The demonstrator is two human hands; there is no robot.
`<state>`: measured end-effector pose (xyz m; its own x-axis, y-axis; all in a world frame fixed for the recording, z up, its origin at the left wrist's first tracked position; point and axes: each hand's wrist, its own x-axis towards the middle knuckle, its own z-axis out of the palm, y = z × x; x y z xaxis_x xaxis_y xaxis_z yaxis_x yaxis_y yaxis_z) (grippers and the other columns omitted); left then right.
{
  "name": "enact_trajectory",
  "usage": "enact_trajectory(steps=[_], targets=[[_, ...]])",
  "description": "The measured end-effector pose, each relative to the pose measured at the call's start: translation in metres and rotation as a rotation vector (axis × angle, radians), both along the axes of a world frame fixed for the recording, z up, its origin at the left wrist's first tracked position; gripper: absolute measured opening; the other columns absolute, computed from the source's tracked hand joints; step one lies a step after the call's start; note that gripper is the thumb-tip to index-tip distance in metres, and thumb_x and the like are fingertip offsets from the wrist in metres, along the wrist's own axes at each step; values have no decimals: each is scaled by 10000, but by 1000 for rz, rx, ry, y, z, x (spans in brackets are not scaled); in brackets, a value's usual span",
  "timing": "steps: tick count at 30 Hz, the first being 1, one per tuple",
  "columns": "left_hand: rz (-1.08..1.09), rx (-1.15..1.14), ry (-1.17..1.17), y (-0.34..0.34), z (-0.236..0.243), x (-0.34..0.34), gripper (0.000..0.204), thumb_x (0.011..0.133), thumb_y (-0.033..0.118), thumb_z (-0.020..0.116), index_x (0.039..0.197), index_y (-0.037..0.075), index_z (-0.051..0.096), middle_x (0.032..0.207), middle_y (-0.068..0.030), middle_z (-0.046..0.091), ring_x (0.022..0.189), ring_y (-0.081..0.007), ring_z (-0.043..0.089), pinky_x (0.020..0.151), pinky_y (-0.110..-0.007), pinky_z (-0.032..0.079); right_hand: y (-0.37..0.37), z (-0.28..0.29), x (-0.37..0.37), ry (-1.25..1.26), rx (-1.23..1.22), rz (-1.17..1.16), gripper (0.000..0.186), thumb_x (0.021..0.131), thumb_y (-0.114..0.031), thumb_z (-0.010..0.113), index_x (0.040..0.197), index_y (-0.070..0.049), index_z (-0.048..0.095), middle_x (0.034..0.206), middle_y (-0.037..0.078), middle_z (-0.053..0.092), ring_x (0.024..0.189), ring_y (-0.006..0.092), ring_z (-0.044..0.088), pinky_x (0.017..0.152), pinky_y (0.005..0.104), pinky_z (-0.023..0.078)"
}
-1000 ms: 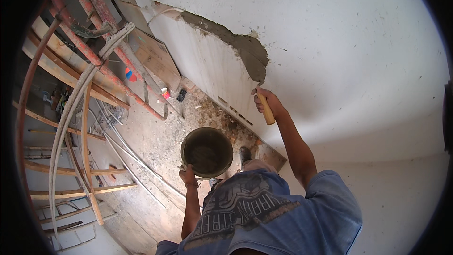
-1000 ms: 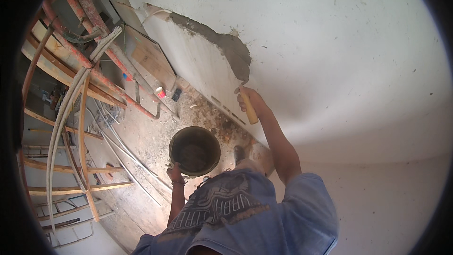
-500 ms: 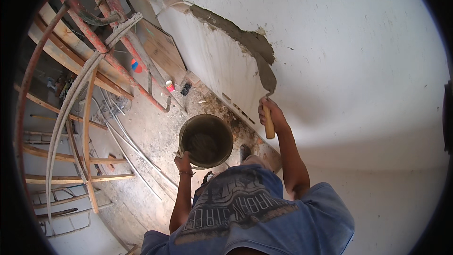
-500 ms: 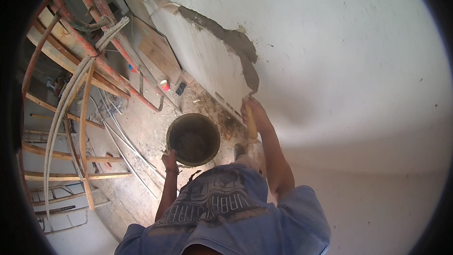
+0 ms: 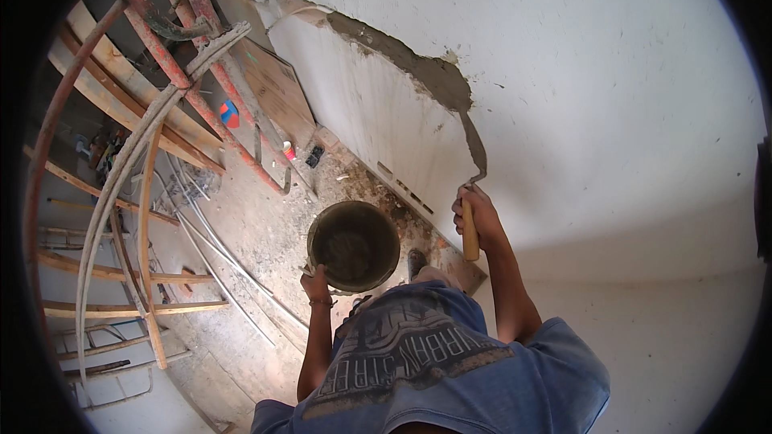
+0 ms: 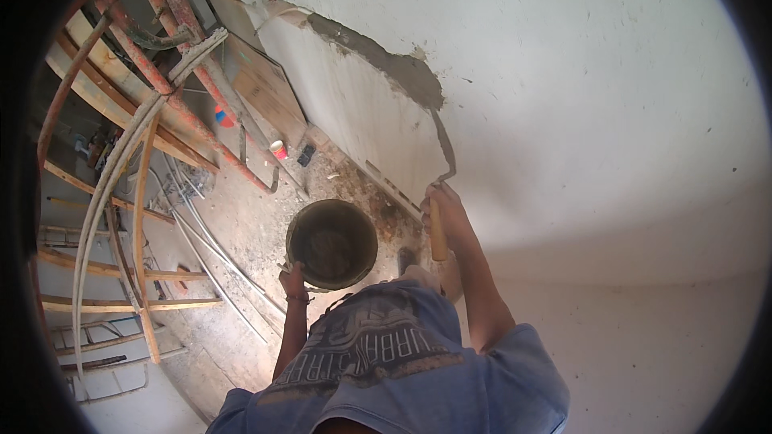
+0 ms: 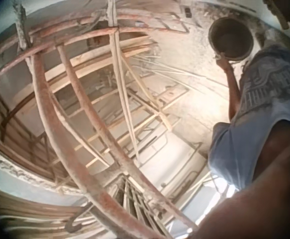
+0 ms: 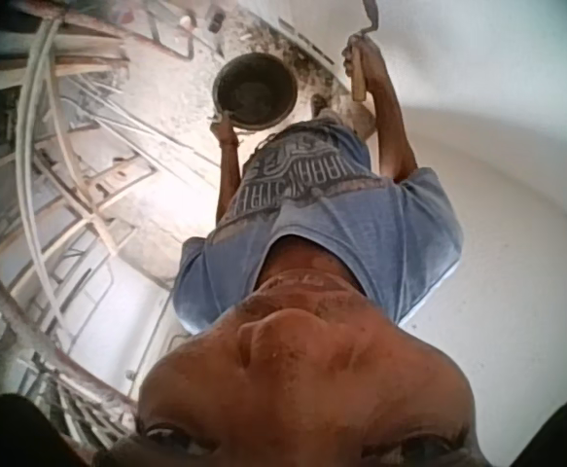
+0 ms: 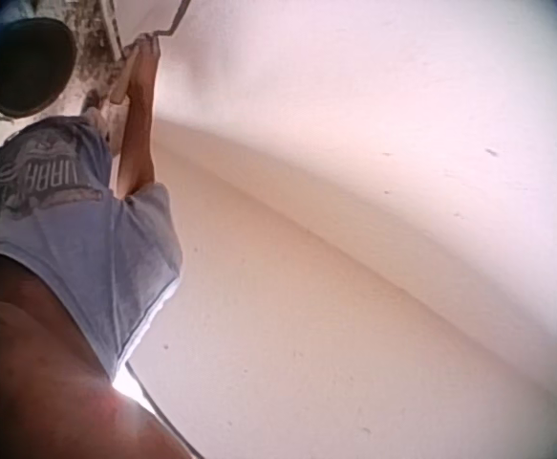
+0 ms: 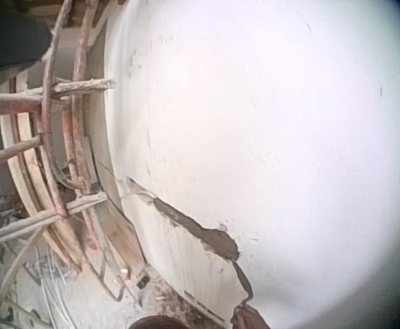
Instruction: The person applies plaster to a wall using a trowel after pouring water from a cup into a bucket containing the mixture.
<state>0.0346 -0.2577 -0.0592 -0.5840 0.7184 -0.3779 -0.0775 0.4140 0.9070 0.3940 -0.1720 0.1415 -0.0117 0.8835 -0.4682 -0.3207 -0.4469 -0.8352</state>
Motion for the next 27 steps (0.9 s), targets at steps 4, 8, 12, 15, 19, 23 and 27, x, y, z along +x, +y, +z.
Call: enact_trajectory(steps=[4, 8, 12, 15, 19, 23, 27], targets=[[15, 33, -19, 1, 4, 5, 207, 697, 113, 643, 851, -22, 613, 709, -17, 535, 620, -146, 474, 579, -321, 400, 58, -3, -13, 36, 49, 110, 161, 913, -277, 505, 901, -137, 426, 639, -13, 429, 472, 99, 418, 423, 255, 378], [-8, 19, -17, 2, -11, 0, 236, 697, 118, 646, 874, -34, 615, 751, -34, 568, 651, -152, 499, 600, -327, 417, 103, -8, 0, 19, 91, 126, 142, 911, -255, 497, 894, -129, 433, 643, -25, 426, 487, 91, 403, 427, 246, 363], [25, 37, -37, 1, -8, 1, 251, 703, 117, 648, 892, -45, 617, 793, -47, 593, 675, -156, 521, 612, -345, 436, 69, 8, 22, -9, 62, 103, 185, 933, -297, 499, 890, -127, 439, 634, -32, 413, 492, 80, 396, 428, 231, 355], [92, 172, -169, 2, -6, 3, 283, 699, 141, 669, 899, -52, 617, 808, -45, 594, 675, -156, 522, 604, -354, 446, 32, 21, 35, -40, 37, 88, 206, 951, -333, 468, 899, -134, 451, 624, -40, 400, 481, 72, 385, 422, 224, 350], [24, 48, -124, 13, 13, -1, 268, 719, 116, 653, 930, -46, 615, 842, -46, 604, 730, -155, 525, 672, -318, 438, -18, 25, 57, -117, 62, 24, 225, 943, -348, 490, 898, -130, 463, 605, -49, 394, 447, 54, 369, 394, 201, 316], [17, 134, -204, 16, 33, -9, 255, 726, 110, 657, 941, -22, 615, 838, -23, 595, 730, -129, 517, 663, -297, 438, -49, 32, 47, -175, 109, 16, 213, 932, -328, 488, 908, -118, 458, 599, -33, 415, 432, 67, 401, 388, 216, 340], [18, 145, -193, 23, 49, -11, 254, 725, 101, 657, 943, -24, 619, 838, -21, 602, 725, -123, 525, 659, -290, 442, -55, 9, 22, -280, 50, 204, 199, 949, -303, 483, 935, -105, 476, 631, -15, 460, 442, 87, 427, 415, 226, 378]])
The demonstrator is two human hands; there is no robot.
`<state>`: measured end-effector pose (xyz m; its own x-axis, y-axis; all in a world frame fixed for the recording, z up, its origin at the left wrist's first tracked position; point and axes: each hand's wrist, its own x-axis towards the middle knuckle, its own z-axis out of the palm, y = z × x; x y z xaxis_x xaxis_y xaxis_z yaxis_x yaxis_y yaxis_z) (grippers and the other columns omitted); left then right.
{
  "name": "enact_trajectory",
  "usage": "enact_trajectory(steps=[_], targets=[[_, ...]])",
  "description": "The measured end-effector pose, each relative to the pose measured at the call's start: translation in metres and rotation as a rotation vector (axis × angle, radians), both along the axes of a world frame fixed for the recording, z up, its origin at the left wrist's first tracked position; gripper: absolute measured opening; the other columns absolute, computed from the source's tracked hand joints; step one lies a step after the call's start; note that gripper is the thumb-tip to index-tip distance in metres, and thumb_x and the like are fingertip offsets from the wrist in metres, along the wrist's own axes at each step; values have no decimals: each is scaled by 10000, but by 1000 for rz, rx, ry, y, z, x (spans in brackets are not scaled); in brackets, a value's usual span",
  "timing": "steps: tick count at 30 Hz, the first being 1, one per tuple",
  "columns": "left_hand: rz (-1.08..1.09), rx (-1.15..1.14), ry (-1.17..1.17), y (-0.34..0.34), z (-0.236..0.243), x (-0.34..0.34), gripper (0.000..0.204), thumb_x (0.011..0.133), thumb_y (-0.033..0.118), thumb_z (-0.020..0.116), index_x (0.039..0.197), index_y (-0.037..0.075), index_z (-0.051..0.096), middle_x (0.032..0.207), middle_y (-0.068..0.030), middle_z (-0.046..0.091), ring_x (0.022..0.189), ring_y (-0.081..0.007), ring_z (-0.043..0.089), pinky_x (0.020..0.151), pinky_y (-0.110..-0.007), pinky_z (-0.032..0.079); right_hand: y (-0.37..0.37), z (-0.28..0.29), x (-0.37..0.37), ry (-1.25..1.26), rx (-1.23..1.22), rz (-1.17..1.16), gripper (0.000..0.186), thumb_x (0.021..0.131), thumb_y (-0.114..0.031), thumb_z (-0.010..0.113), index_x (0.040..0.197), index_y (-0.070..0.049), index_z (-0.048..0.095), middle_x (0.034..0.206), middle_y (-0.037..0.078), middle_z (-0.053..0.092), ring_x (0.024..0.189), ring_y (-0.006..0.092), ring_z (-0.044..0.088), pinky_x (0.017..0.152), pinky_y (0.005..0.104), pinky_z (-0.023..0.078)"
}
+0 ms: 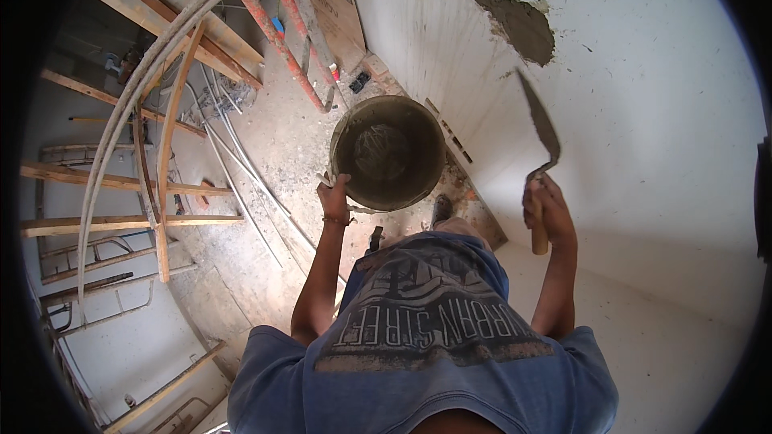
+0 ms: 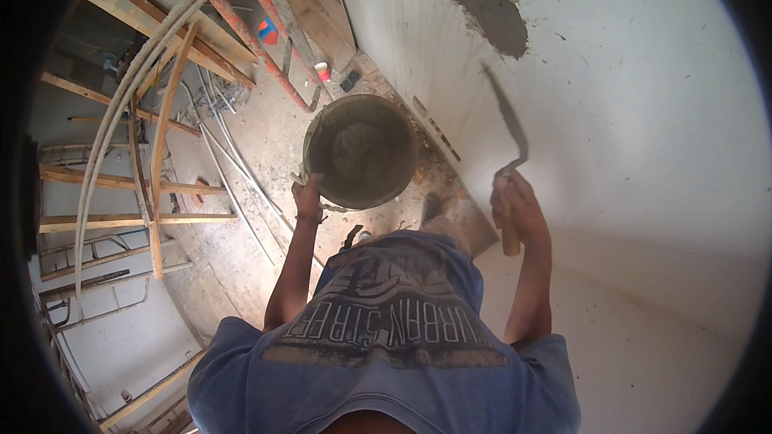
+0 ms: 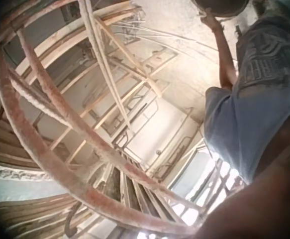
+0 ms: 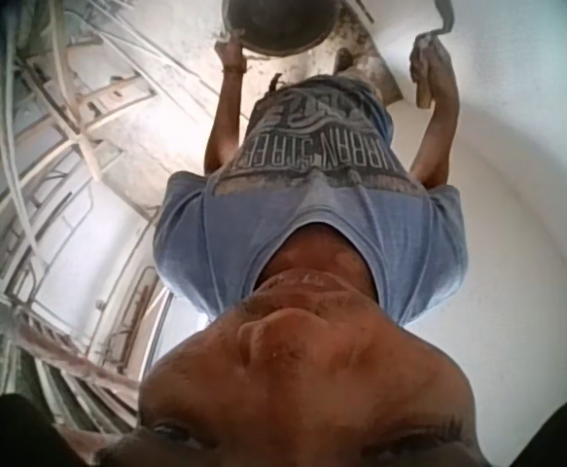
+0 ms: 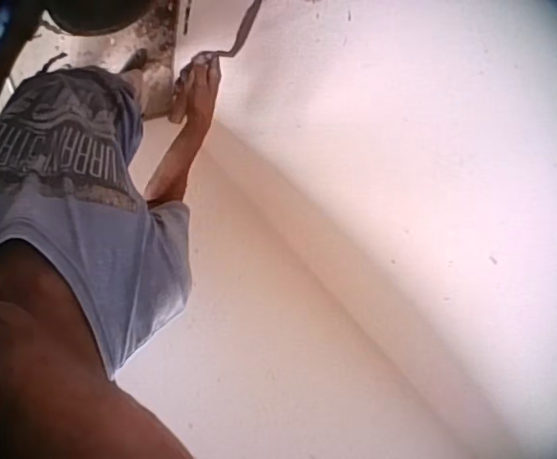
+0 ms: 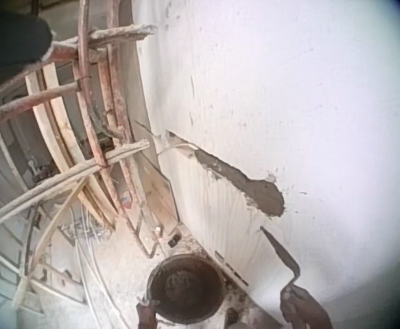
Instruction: The person applies plaster to a wall using a trowel after pouring water from a cup into a bucket containing the mixture.
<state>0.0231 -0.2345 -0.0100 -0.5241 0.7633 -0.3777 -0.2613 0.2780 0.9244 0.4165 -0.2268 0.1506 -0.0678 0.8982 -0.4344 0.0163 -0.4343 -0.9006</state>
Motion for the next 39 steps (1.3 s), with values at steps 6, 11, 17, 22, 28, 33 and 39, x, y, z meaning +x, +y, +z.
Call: enact_trajectory(steps=[6, 11, 17, 22, 28, 33, 39], targets=[[82, -16, 31, 6, -2, 4, 280, 718, 90, 653, 962, -46, 636, 840, -44, 630, 725, -132, 548, 666, -290, 455, -1, 8, -81, 185, 50, 247, 242, 968, -283, 464, 987, -49, 522, 670, 15, 491, 555, 93, 490, 482, 247, 414], [155, -104, 128, 3, -1, -1, 310, 706, 94, 656, 975, -60, 643, 838, -68, 645, 717, -158, 573, 665, -299, 472, 29, -103, -88, -512, 571, 540, 304, 947, -291, 476, 1015, 1, 522, 693, 135, 586, 610, 271, 588, 572, 400, 463], [215, -152, 279, -32, -16, -14, 245, 683, 174, 690, 774, -36, 601, 671, -28, 522, 606, -157, 474, 563, -344, 399, 23, -136, -94, -640, 337, 950, 382, 929, -389, 470, 1055, -36, 542, 831, 237, 631, 811, 422, 609, 731, 518, 455], [329, -247, 183, -67, -42, -28, 280, 674, 139, 689, 864, -59, 633, 741, -60, 610, 627, -174, 527, 596, -341, 451, 16, -158, -116, -549, 456, 961, 356, 906, -361, 492, 1044, -37, 543, 792, 227, 633, 784, 418, 616, 711, 518, 465], [28, -308, 379, -71, -44, -42, 333, 708, 231, 726, 842, -48, 606, 701, -60, 576, 616, -150, 510, 562, -320, 409, 39, -145, -112, -751, 477, 1046, 285, 883, -288, 518, 1090, -95, 555, 779, 185, 651, 765, 359, 651, 671, 481, 490], [-217, -344, 459, -40, -46, -40, 408, 695, 275, 733, 873, -72, 611, 787, -168, 642, 717, -239, 593, 667, -372, 474, 72, -133, -145, -917, 942, 1319, 230, 799, -191, 593, 1008, -95, 595, 715, 133, 643, 682, 301, 659, 587, 432, 503], [-438, -437, 645, -13, -23, -37, 452, 707, 332, 673, 903, -71, 613, 851, -232, 655, 838, -338, 640, 758, -405, 489, 111, -170, -199, -889, 1206, 1285, 163, 775, -151, 592, 873, -26, 626, 729, 133, 656, 698, 285, 671, 593, 384, 525]])
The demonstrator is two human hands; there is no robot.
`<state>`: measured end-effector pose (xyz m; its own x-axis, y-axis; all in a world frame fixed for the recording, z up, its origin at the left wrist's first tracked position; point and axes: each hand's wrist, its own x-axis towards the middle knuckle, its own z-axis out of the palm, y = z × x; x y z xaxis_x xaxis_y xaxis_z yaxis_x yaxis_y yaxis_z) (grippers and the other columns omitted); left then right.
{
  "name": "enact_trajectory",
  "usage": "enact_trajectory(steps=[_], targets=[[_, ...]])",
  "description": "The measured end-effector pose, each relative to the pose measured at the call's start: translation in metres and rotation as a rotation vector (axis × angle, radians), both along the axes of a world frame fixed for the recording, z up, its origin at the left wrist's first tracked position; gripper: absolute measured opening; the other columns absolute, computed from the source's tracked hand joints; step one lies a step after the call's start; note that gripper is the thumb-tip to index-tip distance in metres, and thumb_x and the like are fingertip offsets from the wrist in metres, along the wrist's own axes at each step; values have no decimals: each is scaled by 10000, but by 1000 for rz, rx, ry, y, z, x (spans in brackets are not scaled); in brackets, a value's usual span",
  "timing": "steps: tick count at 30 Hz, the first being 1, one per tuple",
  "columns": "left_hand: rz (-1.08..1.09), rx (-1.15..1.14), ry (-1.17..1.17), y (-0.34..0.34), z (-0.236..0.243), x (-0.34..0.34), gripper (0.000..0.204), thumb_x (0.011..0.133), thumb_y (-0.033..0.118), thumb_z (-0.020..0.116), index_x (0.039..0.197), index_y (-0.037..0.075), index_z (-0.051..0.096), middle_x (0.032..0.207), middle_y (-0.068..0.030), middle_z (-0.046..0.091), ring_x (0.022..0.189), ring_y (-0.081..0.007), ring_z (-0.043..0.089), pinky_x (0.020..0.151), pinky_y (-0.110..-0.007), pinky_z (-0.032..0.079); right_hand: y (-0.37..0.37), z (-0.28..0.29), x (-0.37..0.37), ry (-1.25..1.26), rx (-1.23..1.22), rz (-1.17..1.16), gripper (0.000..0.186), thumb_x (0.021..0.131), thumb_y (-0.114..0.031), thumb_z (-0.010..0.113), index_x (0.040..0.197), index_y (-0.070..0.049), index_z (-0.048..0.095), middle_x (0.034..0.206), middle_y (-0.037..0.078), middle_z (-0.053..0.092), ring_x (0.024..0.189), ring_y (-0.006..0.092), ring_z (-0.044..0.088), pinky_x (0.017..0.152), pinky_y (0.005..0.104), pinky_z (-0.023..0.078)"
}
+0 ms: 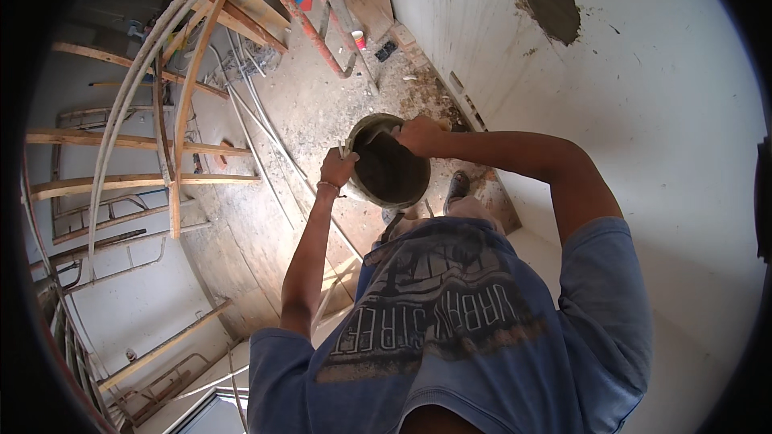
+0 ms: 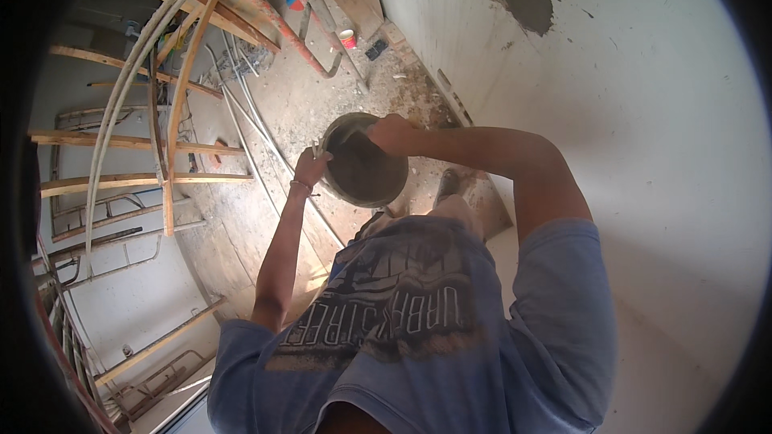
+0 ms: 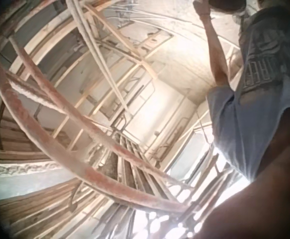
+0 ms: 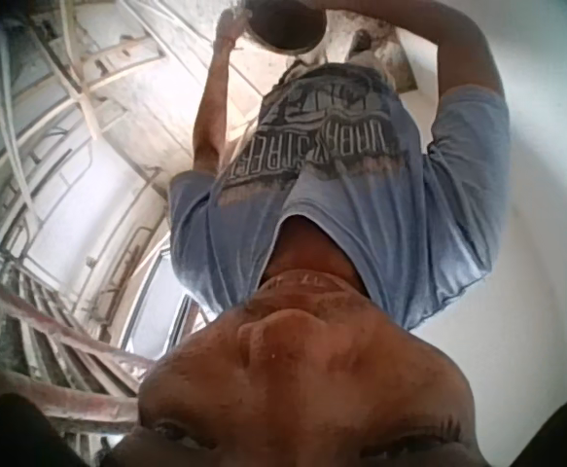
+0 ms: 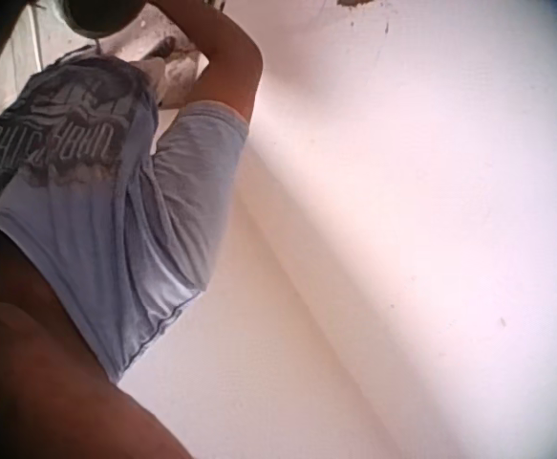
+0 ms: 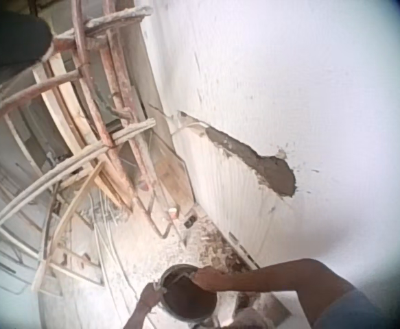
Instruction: The person applies plaster to a wall using a trowel after pouring water from a cup into a bucket containing the mixture.
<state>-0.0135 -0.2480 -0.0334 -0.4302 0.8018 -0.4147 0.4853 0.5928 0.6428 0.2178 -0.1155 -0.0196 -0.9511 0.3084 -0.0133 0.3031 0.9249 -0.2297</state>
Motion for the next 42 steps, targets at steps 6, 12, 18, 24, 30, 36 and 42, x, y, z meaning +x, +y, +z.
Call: enact_trajectory(steps=[6, 12, 18, 24, 30, 36, 42], targets=[[75, 139, 251, 20, 31, 23, 399, 727, 292, 636, 980, -16, 624, 1044, -238, 620, 908, -414, 607, 825, -458, 482, -2, 4, -15, -50, 19, -137, 165, 782, -122, 561, 823, -17, 680, 744, 154, 661, 703, 295, 678, 588, 393, 538], [132, 507, 295, 28, 18, 41, 406, 735, 208, 618, 1065, -29, 626, 1166, -215, 574, 1021, -398, 574, 901, -432, 462, 7, -23, -25, -189, -49, -149, 202, 804, -103, 530, 896, 41, 639, 753, 174, 649, 730, 295, 682, 595, 389, 547], [153, 702, 235, 39, 18, 49, 447, 718, 119, 588, 1128, -57, 578, 1129, -237, 593, 1050, -387, 571, 921, -420, 445, 18, -6, -24, -229, -98, -315, 223, 819, -140, 522, 941, 9, 634, 803, 176, 656, 813, 314, 675, 678, 428, 547], [40, 941, 172, 39, 33, 60, 463, 715, 49, 567, 1166, -54, 554, 1082, -234, 617, 1031, -355, 594, 925, -393, 444, 23, 4, -12, -254, -166, -394, 218, 781, -134, 561, 893, 19, 668, 840, 192, 674, 835, 345, 670, 679, 436, 548], [80, 996, -61, 40, 14, 45, 457, 749, -30, 526, 1204, -76, 510, 1085, -181, 617, 994, -229, 608, 885, -330, 468, 18, 30, -6, -182, -201, -471, 164, 733, -119, 600, 766, 13, 692, 796, 197, 671, 776, 338, 680, 646, 420, 552], [29, 1052, -157, 52, 22, 48, 467, 768, -59, 502, 1233, -94, 467, 1104, -179, 601, 1010, -220, 589, 902, -320, 450, 6, 20, 1, -14, -109, -495, 154, 728, -97, 577, 742, 14, 683, 794, 187, 671, 755, 328, 682, 622, 432, 548], [6, 1045, -186, 68, 32, 45, 460, 755, -48, 509, 1213, -86, 495, 1167, -184, 572, 1060, -237, 577, 940, -330, 437, 5, 22, 2, -2, -41, -473, 152, 760, -88, 542, 761, 2, 665, 757, 175, 657, 723, 328, 676, 590, 438, 540]])
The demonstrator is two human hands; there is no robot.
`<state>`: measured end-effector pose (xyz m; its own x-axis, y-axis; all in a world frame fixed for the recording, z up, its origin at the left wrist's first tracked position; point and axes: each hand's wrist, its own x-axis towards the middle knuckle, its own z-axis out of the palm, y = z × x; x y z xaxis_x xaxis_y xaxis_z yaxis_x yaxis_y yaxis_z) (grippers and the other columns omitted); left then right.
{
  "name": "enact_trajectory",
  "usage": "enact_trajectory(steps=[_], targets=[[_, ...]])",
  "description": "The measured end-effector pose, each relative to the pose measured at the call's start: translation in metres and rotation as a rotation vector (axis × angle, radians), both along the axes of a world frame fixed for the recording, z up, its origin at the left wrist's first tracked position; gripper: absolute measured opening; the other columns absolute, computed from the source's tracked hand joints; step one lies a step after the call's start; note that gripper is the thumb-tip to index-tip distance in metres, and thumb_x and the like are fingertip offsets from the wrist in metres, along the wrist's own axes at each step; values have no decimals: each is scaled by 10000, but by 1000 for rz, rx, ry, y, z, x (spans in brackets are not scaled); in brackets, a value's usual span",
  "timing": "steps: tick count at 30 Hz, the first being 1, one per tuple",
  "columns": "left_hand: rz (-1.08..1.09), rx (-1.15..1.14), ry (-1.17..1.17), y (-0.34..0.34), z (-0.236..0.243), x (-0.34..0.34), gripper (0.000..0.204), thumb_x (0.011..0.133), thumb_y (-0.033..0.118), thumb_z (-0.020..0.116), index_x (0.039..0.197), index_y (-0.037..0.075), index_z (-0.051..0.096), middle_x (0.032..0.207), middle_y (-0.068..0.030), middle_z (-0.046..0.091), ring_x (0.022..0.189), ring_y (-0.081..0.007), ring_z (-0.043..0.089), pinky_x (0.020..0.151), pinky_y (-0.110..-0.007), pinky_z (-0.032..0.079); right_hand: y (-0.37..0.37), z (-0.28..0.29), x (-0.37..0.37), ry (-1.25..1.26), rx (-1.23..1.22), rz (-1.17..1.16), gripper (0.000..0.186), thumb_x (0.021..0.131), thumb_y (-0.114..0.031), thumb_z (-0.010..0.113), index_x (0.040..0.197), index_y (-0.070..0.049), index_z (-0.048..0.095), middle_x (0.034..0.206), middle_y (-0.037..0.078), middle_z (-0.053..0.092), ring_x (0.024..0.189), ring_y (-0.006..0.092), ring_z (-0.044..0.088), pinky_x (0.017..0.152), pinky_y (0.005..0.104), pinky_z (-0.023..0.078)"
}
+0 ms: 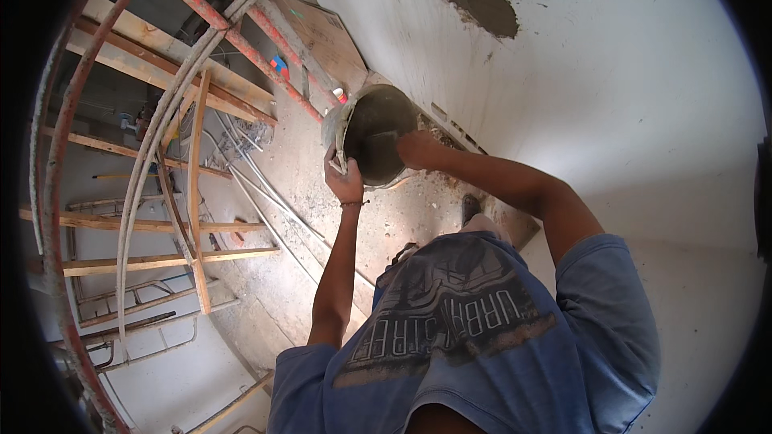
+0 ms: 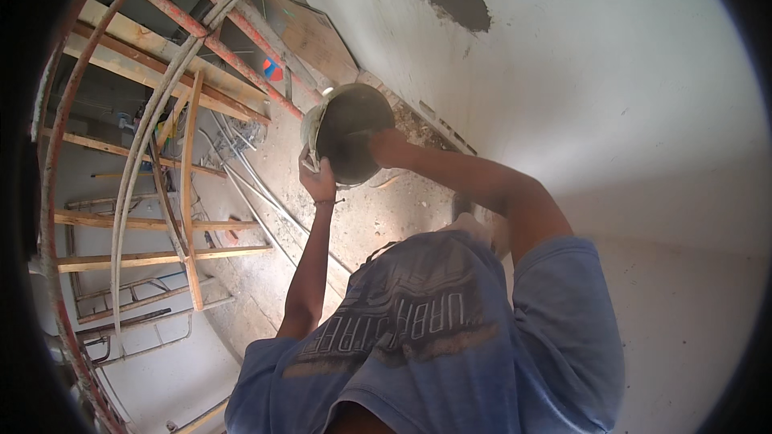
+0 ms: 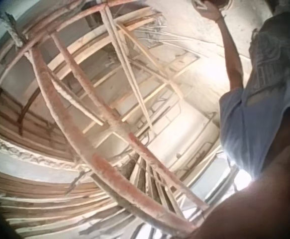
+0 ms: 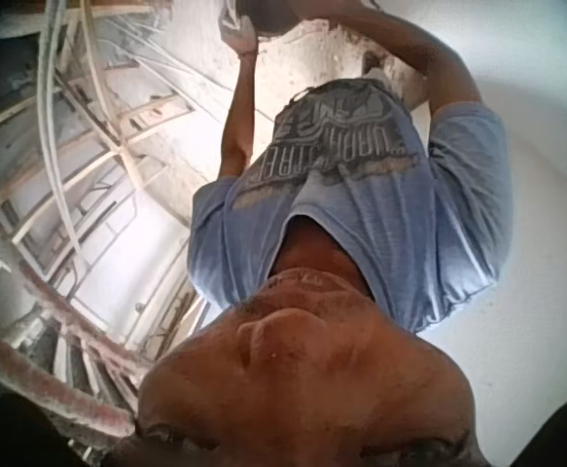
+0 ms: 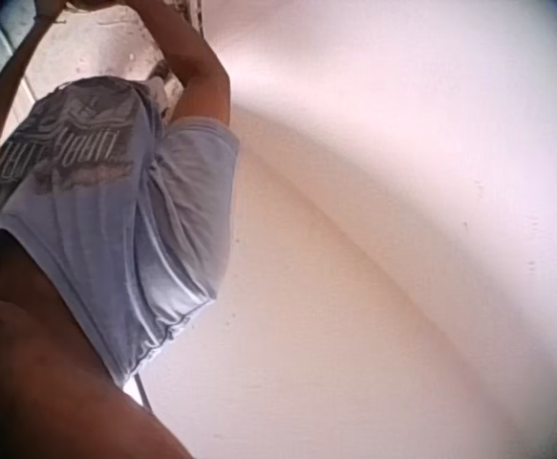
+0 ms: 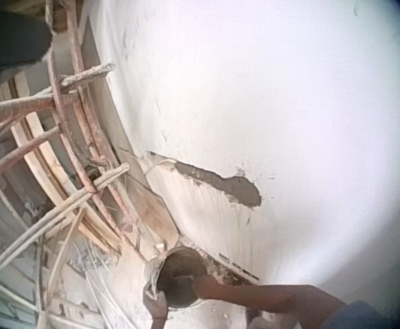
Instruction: The person applies plaster to a wall using a trowel after pouring water from a cup into a bucket containing the mixture.
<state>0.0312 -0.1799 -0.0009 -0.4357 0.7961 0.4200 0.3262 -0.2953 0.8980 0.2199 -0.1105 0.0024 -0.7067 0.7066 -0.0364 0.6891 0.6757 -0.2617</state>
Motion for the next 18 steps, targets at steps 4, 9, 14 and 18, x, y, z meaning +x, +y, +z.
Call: enact_trajectory(steps=[4, 9, 14, 18], targets=[[42, 2, 89, -2, -2, 9, 478, 715, -33, 530, 1192, -59, 543, 1185, -182, 585, 1088, -266, 566, 966, -334, 413, 8, 17, 3, 87, -20, -222, 164, 772, -80, 537, 836, 20, 649, 801, 199, 653, 735, 333, 675, 607, 441, 544], [74, 7, 171, -6, 13, 28, 505, 718, -15, 540, 1221, -44, 529, 1180, -174, 586, 1126, -272, 551, 994, -361, 400, 4, 26, 11, -8, -87, -126, 191, 750, -93, 570, 867, 44, 636, 896, 229, 643, 772, 352, 670, 632, 444, 545], [57, -4, 178, 6, 37, 48, 483, 711, -18, 552, 1194, -30, 562, 1194, -189, 588, 1122, -315, 559, 948, -354, 428, -3, 23, 21, 64, -117, -147, 219, 739, -101, 579, 861, 74, 630, 914, 222, 642, 789, 351, 669, 657, 438, 544], [-124, 70, 249, 3, 42, 48, 456, 708, -30, 573, 1164, -16, 583, 1187, -190, 593, 1065, -317, 586, 921, -354, 443, -4, 5, 19, -105, -356, 3, 281, 821, -183, 541, 923, 62, 630, 845, 182, 635, 720, 315, 657, 620, 415, 531]])
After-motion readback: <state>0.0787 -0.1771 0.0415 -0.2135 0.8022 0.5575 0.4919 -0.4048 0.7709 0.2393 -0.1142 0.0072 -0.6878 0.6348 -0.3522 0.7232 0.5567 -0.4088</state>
